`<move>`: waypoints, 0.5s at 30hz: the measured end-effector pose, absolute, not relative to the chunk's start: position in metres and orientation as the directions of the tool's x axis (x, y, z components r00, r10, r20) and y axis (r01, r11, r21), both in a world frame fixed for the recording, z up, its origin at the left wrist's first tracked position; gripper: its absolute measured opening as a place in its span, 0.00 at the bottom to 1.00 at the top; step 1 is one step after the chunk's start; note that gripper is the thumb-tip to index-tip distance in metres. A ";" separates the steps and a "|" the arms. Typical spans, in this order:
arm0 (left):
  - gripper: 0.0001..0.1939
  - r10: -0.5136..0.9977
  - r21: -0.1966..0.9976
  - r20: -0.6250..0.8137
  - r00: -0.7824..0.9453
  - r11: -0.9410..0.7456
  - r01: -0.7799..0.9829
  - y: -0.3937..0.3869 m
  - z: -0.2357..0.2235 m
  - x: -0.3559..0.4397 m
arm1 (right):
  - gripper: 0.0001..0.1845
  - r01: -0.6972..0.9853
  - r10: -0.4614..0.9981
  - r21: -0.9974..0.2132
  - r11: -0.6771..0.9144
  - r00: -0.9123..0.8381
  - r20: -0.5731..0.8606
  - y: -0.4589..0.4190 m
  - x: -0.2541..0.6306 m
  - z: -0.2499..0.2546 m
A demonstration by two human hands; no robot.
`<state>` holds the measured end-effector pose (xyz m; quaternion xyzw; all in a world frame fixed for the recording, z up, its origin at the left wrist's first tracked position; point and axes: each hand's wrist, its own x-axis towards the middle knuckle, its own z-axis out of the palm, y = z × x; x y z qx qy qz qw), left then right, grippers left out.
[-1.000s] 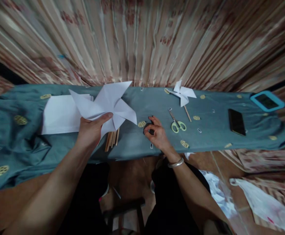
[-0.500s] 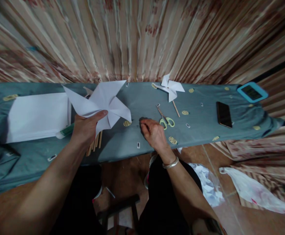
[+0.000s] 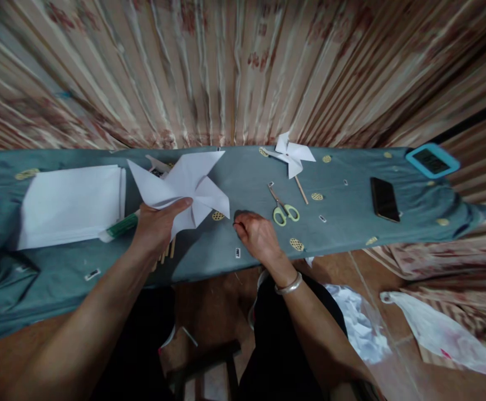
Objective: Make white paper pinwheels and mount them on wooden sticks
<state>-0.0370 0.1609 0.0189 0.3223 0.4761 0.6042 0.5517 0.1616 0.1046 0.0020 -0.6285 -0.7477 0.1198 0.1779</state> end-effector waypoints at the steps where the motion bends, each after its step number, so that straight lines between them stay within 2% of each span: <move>1: 0.12 0.973 0.927 -0.151 -0.172 0.079 -0.367 0.160 0.019 -0.037 | 0.09 0.904 0.979 -0.381 0.194 -0.155 0.131 0.103 0.161 0.002; 5: 0.12 0.968 0.914 -0.208 -0.143 0.140 -0.380 0.157 0.018 -0.034 | 0.10 0.934 0.970 -0.280 0.224 -0.184 0.160 0.100 0.156 0.000; 8: 0.11 0.967 0.912 -0.204 -0.153 0.131 -0.389 0.157 0.018 -0.031 | 0.10 0.937 0.971 -0.269 0.222 -0.185 0.154 0.099 0.161 0.002; 11: 0.11 0.976 0.927 -0.159 -0.146 0.096 -0.363 0.157 0.017 -0.029 | 0.09 0.908 0.973 -0.375 0.185 -0.117 0.198 0.098 0.176 0.011; 15: 0.12 0.987 0.961 -0.070 -0.147 0.027 -0.275 0.156 0.014 -0.027 | 0.05 0.752 0.947 -0.652 0.098 0.130 0.293 0.093 0.186 0.036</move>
